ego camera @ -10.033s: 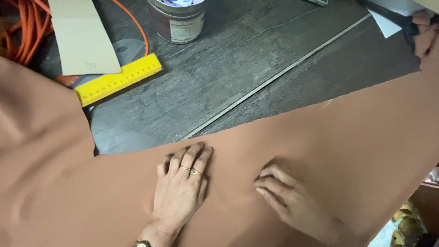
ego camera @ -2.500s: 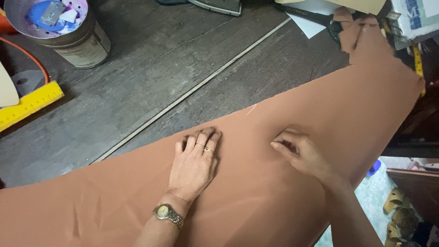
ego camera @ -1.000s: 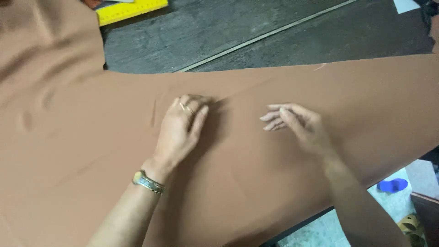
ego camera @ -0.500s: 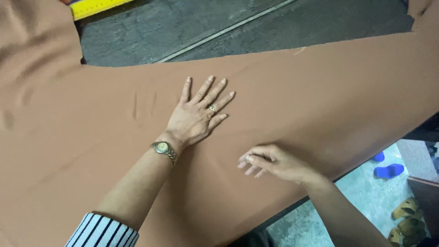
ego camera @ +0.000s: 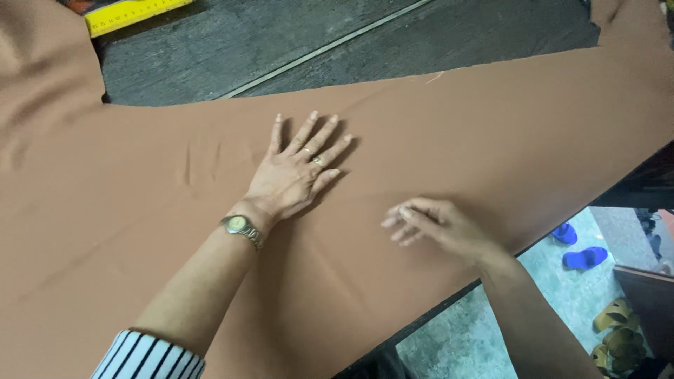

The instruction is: The person removes a paper pattern from a large piece of brown fabric and then smooths and aligns the fabric on the worktable. The person uses both hands to flatten the material and adjust its position across the surface.

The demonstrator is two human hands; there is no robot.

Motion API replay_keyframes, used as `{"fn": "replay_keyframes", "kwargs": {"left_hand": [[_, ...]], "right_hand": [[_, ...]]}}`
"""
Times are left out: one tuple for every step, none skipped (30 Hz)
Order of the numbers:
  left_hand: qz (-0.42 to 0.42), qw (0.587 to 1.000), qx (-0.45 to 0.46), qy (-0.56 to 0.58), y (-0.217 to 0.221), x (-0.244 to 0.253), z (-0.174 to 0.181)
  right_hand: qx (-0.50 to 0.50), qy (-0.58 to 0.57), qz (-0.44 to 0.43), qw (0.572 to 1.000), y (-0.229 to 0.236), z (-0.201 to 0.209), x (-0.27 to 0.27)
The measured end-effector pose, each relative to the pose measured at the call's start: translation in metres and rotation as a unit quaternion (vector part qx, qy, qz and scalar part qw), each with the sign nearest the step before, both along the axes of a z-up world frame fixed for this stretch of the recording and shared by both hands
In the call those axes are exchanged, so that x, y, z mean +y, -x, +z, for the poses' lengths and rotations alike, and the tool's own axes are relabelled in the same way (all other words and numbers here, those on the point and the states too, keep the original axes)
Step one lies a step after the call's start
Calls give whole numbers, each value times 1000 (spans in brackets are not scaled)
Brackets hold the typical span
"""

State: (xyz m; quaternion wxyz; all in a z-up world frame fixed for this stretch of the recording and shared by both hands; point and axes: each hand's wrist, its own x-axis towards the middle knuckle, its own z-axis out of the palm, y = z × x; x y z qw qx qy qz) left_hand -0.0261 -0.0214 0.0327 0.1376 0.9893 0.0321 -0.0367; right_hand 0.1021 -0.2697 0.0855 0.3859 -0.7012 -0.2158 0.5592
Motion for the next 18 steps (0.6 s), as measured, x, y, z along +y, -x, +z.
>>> {"fn": "replay_keyframes", "kwargs": {"left_hand": [[1, 1000, 0, -1, -2, -3, -3], [-8, 1000, -2, -4, -5, -6, -6], [-18, 1000, -5, -6, -9, -9, -8], [-18, 1000, -6, -7, -9, -8, -12], [-17, 1000, -6, -15, -9, -9, -17], [-17, 1000, -5, -23, -9, -10, -21], [-18, 1000, -6, -23, -9, -10, -20], [-17, 1000, -3, -22, -10, -9, -20], [-15, 1000, 1, -21, -9, -10, -19], [-16, 1000, 1, -20, -7, -11, -20], [-13, 1000, -3, -15, -8, -10, -21], [-11, 1000, -7, -9, -10, -10, -22], [-13, 1000, -12, -10, -11, -9, -22], [-12, 1000, -14, -12, -12, -9, -22], [-14, 1000, -13, -11, -9, -11, -22], [-19, 1000, -15, -9, -10, -12, -24], [-18, 1000, -21, -14, -9, -11, -24], [-18, 999, -27, -19, -9, -11, -25]], "right_hand": [[0, -1, 1, 1000, 1, -6, 0], [16, -7, -8, 1000, 1, -12, 0], [31, -14, -19, 999, 0, -17, 0], [30, -14, -19, 999, 2, -13, 0], [19, 16, -7, 1000, 5, -9, -2], [7, 46, 5, 999, 8, -5, -4], [6, 46, 4, 999, 10, -7, -11], [18, 65, 52, 996, 11, -8, -19], [31, 84, 101, 991, 14, -9, -27], [31, 85, 100, 991, 15, 0, -30], [26, 80, 156, 984, 13, 9, -31], [21, 75, 210, 975, 12, 18, -32], [16, 75, 208, 975, 2, 14, -37], [-32, 91, 170, 981, -6, 11, -42], [-75, 111, 129, 983, -10, 8, -50], [-75, 113, 124, 983, -20, 5, -56], [-163, 121, 78, 976, -28, 3, -60], [-249, 129, 31, 959, -35, 0, -65]]}}
